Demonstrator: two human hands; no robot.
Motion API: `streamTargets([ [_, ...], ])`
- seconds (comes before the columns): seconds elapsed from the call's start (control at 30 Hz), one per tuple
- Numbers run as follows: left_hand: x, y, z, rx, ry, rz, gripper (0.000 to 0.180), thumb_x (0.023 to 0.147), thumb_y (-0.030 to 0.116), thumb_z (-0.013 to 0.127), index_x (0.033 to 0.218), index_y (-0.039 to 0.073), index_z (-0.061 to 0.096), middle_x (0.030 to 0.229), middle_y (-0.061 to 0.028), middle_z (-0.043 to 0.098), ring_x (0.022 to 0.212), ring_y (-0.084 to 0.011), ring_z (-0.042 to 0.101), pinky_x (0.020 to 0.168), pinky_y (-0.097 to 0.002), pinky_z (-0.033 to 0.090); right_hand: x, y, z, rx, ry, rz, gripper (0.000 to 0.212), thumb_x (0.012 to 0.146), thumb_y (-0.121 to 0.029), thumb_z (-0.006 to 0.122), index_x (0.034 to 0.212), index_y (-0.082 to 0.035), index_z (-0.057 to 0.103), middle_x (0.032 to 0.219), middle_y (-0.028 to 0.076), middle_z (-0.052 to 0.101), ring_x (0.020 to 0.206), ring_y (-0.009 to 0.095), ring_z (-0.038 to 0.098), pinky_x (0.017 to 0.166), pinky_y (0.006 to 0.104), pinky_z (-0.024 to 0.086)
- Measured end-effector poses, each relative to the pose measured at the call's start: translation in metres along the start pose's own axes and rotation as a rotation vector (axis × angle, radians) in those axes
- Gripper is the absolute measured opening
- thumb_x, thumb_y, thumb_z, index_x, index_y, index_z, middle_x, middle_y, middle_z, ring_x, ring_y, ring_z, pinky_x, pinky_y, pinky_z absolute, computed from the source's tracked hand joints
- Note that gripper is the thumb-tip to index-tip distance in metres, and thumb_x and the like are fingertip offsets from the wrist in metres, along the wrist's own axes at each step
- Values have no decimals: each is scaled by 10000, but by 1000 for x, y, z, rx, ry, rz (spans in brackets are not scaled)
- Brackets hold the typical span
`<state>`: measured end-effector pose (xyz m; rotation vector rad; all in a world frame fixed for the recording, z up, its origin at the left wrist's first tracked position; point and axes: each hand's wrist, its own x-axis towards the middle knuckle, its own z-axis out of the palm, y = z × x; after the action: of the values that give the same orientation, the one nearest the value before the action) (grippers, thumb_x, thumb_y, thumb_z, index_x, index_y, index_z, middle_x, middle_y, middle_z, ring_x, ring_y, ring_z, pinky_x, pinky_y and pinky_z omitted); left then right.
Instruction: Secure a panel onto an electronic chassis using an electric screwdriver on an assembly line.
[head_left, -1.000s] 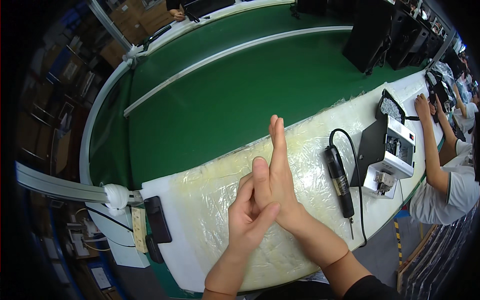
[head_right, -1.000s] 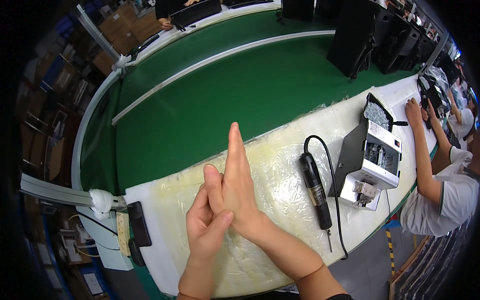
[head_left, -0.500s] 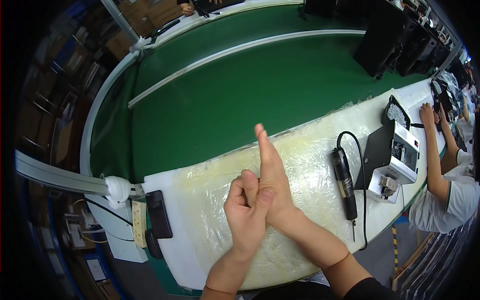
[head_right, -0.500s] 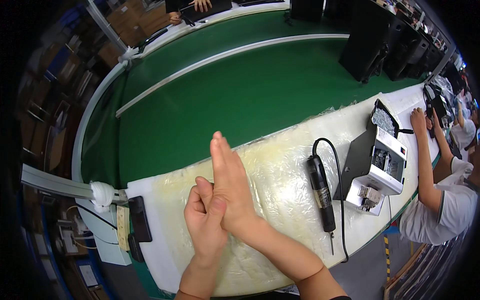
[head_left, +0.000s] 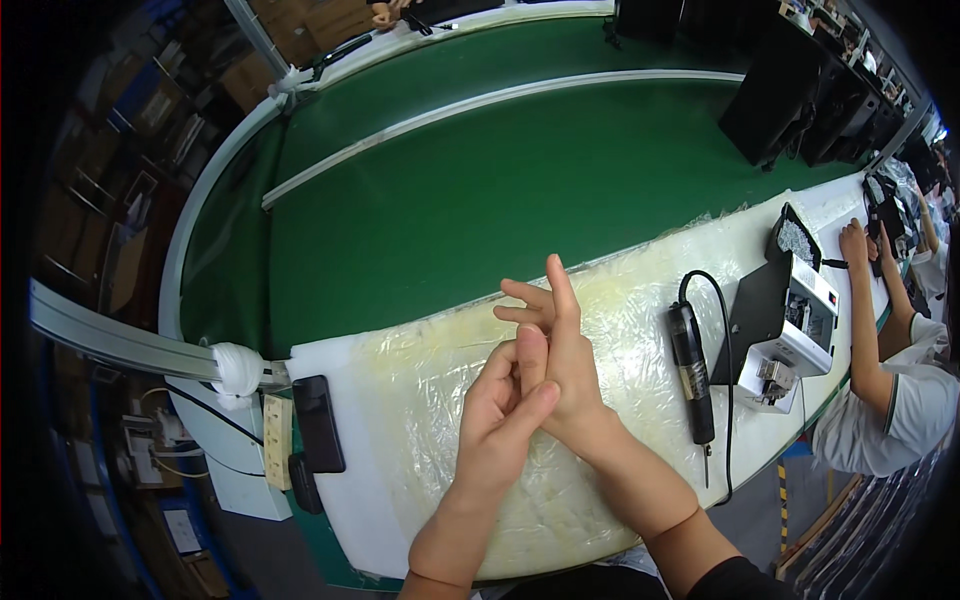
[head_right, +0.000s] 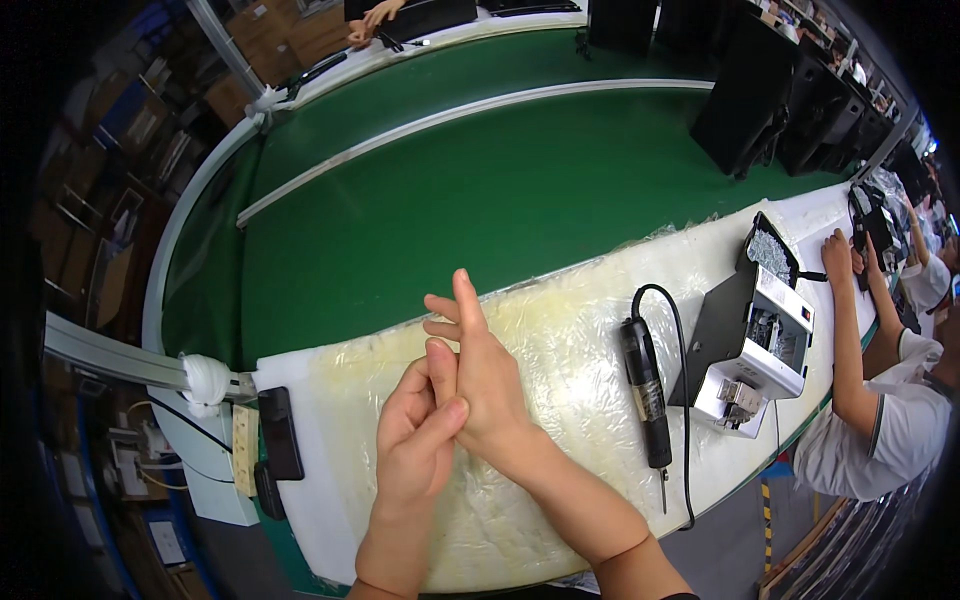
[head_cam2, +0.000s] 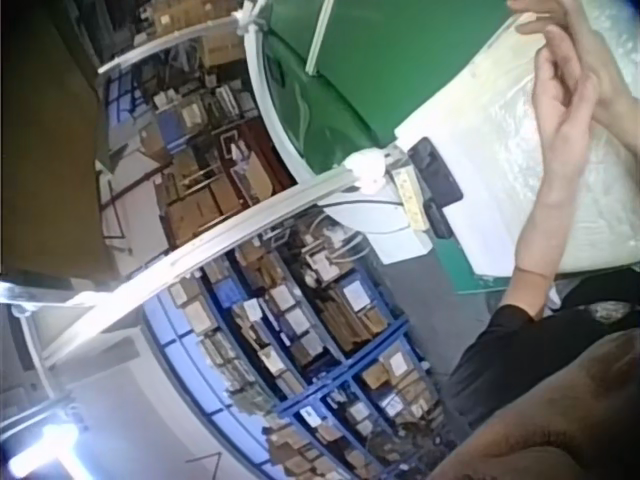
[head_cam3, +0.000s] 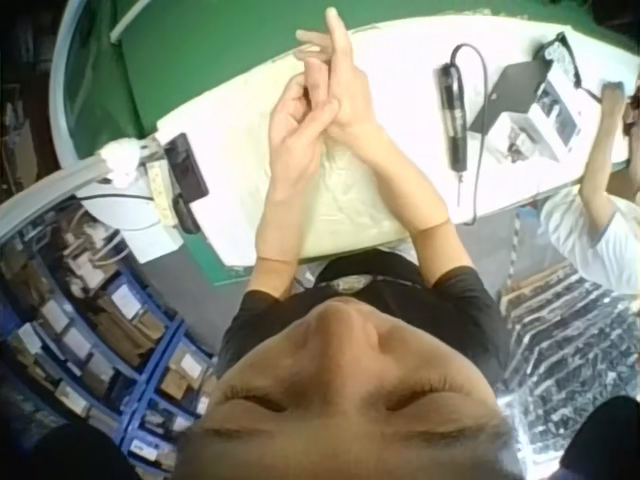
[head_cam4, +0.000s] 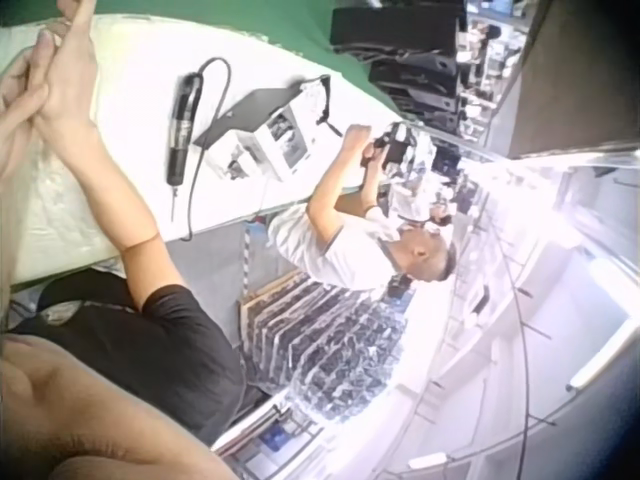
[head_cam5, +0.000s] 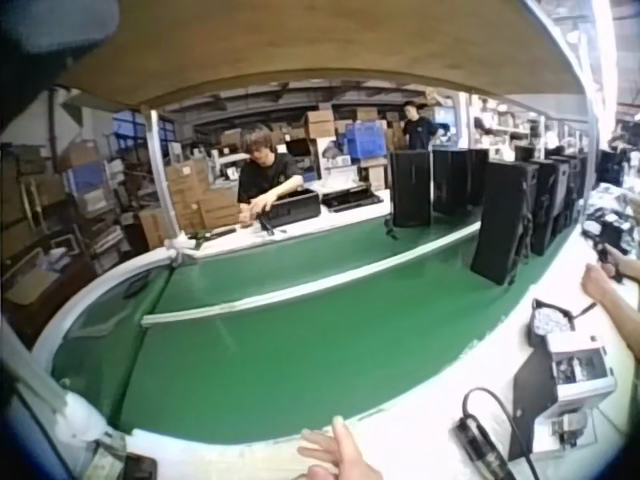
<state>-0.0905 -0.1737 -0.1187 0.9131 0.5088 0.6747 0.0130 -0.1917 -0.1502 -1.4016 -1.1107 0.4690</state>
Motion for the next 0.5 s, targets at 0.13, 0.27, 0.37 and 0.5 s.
streamTargets([
  [0.13,-2,-1,2,-2,-60,46,506,861,42,555,1336,-68,422,1292,-141,537,1223,-198,519,1069,-329,363,0,-2,0,86,46,28,665,1057,-371,367,1547,-37,67,1281,254,554,1040,290,649,805,372,552],
  [0.27,-3,-2,5,41,-34,55,493,872,61,551,1334,-60,428,1294,-140,530,1221,-198,515,1074,-331,360,-1,-1,0,56,64,36,643,1052,-332,389,1542,-30,101,1262,232,578,988,284,661,792,373,553],
  [0.37,-2,-5,7,127,33,77,419,908,75,558,1297,-42,455,1245,-110,552,1161,-161,535,1030,-306,390,-3,1,4,-7,71,34,644,1030,-285,452,1537,-26,151,1263,221,599,971,325,671,808,400,548],
  [0.5,-1,-10,6,201,111,56,310,963,96,559,1241,-21,482,1169,-65,576,1067,-102,549,950,-259,426,-4,5,7,-145,91,-28,653,1007,-280,504,1527,-20,207,1224,199,627,936,330,672,793,408,549],
])
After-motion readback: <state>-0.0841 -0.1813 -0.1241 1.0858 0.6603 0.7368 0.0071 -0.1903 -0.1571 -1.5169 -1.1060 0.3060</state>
